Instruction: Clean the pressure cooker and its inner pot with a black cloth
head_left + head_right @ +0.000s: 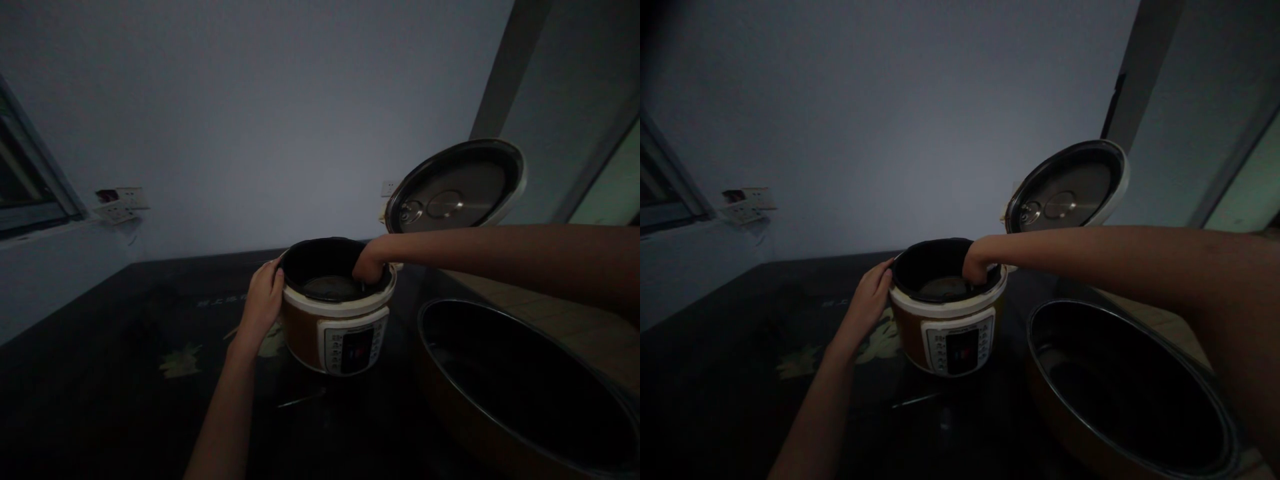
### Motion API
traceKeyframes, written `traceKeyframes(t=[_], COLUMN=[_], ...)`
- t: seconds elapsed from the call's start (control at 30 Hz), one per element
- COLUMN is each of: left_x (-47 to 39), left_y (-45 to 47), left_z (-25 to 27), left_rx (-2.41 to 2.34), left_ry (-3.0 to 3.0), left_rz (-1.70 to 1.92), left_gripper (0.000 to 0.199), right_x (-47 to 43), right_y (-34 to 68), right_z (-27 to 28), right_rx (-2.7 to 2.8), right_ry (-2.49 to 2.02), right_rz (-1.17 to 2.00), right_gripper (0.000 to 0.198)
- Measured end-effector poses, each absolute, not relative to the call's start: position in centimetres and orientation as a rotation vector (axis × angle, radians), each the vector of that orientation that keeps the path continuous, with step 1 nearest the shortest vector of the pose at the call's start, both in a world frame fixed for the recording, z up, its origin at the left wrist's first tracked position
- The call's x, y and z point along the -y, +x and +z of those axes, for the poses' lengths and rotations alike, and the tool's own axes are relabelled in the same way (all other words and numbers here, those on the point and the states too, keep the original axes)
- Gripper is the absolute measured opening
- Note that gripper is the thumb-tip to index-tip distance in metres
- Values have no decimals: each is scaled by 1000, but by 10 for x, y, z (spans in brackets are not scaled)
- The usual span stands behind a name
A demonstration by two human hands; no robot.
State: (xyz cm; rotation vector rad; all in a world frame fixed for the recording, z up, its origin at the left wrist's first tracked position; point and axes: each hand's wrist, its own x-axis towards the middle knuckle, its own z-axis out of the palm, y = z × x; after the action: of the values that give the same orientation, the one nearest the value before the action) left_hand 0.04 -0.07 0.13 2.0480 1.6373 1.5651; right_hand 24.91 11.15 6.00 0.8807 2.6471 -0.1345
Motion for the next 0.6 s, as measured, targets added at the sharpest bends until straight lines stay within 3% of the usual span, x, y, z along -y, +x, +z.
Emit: traceKeyframes(t=[0.23, 0.37, 0.6], left_x=[2, 2, 2], left_y=[0, 0, 1], left_z=[3, 3, 3], left_rx=[-1626, -1602, -1637], left_ry=[2045, 2068, 2056], left_rz=[1560, 1560, 1542], left_gripper=[44, 43, 45], right_x=[-100, -104, -66], right_y=[229, 227, 196], right_z=[77, 76, 82], right_rx=[-2267, -2235, -2011], right_ry=[864, 901, 932], right_rz=[-487, -538, -939], right_gripper=[3, 4, 10])
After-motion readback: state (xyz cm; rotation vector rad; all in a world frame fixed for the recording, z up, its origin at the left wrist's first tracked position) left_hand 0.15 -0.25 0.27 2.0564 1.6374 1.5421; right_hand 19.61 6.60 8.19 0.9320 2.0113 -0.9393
